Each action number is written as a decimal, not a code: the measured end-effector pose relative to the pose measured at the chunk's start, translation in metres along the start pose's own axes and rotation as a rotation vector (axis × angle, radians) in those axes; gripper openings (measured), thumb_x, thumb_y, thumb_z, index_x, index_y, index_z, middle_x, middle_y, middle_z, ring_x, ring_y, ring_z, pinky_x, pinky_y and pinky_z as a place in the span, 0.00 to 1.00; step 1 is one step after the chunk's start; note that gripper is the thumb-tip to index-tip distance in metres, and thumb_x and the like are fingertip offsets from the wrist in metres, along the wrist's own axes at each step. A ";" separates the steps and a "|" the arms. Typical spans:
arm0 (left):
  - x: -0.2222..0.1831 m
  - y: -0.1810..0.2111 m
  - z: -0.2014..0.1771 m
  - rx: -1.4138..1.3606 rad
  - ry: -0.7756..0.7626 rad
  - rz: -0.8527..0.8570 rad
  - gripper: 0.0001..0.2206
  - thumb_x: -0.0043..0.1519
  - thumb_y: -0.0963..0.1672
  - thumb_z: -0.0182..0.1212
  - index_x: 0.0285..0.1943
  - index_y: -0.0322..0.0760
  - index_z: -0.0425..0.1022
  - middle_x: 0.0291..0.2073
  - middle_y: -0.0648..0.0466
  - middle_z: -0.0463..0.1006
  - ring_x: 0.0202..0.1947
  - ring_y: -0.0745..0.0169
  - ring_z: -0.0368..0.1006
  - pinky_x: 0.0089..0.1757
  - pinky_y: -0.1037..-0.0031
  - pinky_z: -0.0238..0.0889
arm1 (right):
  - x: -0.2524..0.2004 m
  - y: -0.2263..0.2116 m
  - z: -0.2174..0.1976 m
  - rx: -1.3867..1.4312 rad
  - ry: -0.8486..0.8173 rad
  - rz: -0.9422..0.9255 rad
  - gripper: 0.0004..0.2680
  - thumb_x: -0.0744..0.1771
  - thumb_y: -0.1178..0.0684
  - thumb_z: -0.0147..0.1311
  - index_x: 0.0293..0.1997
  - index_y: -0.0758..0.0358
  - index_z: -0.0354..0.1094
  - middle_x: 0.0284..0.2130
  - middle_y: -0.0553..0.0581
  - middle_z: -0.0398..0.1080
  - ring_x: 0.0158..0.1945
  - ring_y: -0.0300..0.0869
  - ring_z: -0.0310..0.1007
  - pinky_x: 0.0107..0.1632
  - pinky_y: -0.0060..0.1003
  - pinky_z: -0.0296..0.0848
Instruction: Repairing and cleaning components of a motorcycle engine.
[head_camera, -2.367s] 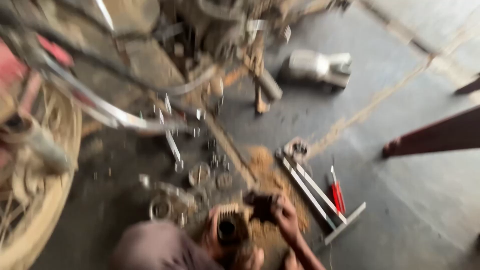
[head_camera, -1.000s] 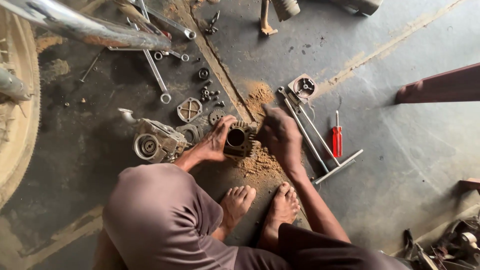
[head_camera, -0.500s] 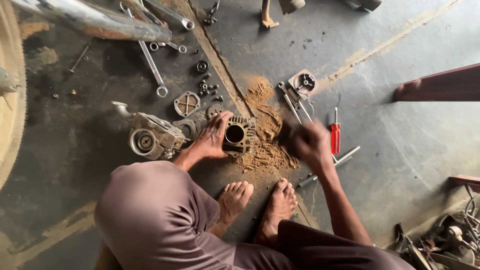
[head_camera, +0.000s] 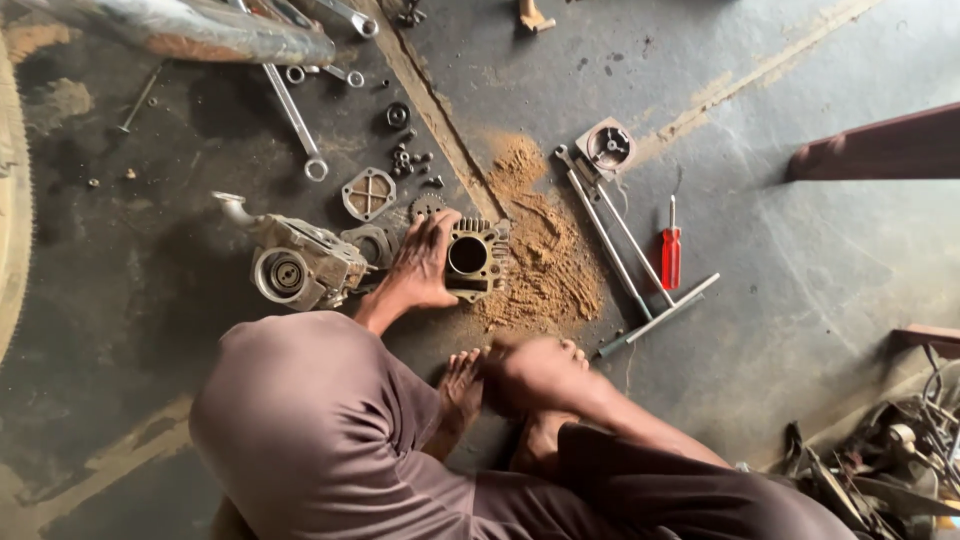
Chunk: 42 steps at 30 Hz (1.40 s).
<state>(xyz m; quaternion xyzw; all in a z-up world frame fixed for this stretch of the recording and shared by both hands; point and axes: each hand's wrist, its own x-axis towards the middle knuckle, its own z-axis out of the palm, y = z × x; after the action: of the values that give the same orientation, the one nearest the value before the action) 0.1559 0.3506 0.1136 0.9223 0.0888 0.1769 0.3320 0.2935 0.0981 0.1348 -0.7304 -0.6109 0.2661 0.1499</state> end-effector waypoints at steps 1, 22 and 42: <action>-0.001 -0.002 0.002 0.016 -0.040 -0.026 0.62 0.22 0.47 0.85 0.69 0.27 0.49 0.60 0.34 0.62 0.62 0.36 0.61 0.63 0.46 0.49 | -0.008 -0.008 -0.022 0.146 0.062 -0.121 0.05 0.68 0.57 0.52 0.45 0.63 0.72 0.25 0.54 0.68 0.23 0.41 0.68 0.27 0.35 0.73; -0.008 -0.005 0.010 0.037 -0.028 -0.049 0.64 0.21 0.49 0.85 0.70 0.26 0.49 0.61 0.35 0.61 0.60 0.38 0.62 0.60 0.50 0.57 | -0.019 -0.036 -0.075 0.206 0.046 -0.253 0.09 0.65 0.54 0.58 0.48 0.53 0.78 0.34 0.54 0.79 0.36 0.43 0.79 0.36 0.38 0.78; -0.010 -0.009 0.013 -0.005 -0.022 -0.056 0.64 0.23 0.48 0.85 0.71 0.29 0.47 0.62 0.36 0.60 0.63 0.39 0.60 0.61 0.49 0.56 | 0.003 -0.087 -0.084 -0.015 0.175 -0.113 0.16 0.64 0.56 0.57 0.59 0.63 0.70 0.34 0.61 0.66 0.30 0.49 0.70 0.28 0.43 0.72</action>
<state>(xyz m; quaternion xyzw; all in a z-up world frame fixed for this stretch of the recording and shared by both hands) 0.1516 0.3473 0.0955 0.9205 0.1103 0.1577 0.3402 0.2712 0.1285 0.2495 -0.7164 -0.6375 0.1881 0.2120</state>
